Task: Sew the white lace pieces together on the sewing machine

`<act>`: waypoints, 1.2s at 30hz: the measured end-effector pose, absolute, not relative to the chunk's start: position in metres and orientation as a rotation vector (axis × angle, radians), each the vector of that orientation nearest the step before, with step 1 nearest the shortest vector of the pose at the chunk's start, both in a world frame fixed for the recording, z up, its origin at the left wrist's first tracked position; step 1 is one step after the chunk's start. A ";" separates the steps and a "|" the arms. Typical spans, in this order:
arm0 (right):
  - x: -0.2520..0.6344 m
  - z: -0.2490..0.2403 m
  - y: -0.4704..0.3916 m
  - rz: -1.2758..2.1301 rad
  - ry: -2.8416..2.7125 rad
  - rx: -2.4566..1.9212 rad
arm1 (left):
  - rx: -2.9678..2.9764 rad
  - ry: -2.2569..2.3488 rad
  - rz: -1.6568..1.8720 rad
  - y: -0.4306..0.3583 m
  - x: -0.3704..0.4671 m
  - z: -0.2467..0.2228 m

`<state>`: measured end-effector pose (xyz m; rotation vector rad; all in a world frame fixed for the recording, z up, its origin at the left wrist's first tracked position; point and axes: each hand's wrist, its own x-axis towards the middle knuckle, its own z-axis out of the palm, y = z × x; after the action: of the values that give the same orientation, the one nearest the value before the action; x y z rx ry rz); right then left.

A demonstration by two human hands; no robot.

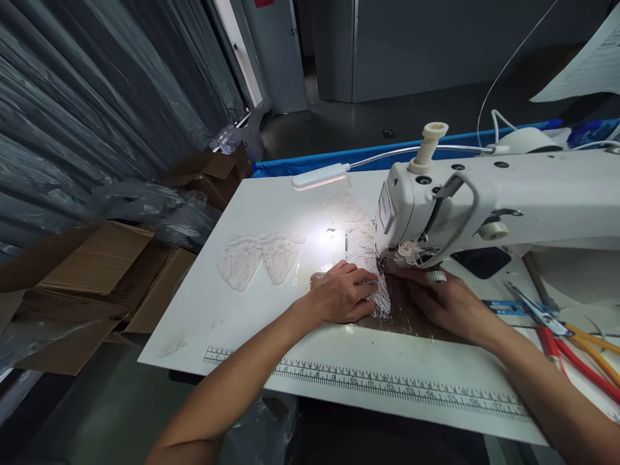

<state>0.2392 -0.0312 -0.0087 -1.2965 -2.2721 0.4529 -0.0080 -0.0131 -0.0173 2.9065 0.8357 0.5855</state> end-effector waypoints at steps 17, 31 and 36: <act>0.245 -0.012 -0.022 0.469 -2.217 -1.336 | 3.009 0.681 0.828 -0.018 -0.005 -0.015; 0.235 -0.018 -0.032 0.411 -2.342 -1.179 | 3.021 0.594 0.780 -0.019 -0.005 -0.017; 0.233 -0.022 -0.033 0.334 -2.368 -1.179 | 3.026 0.573 0.869 -0.018 -0.005 -0.016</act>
<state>0.2333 -0.0332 -0.0217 -1.1793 -2.3679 0.3336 -0.0050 -0.0179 -0.0165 3.0259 0.5734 0.8685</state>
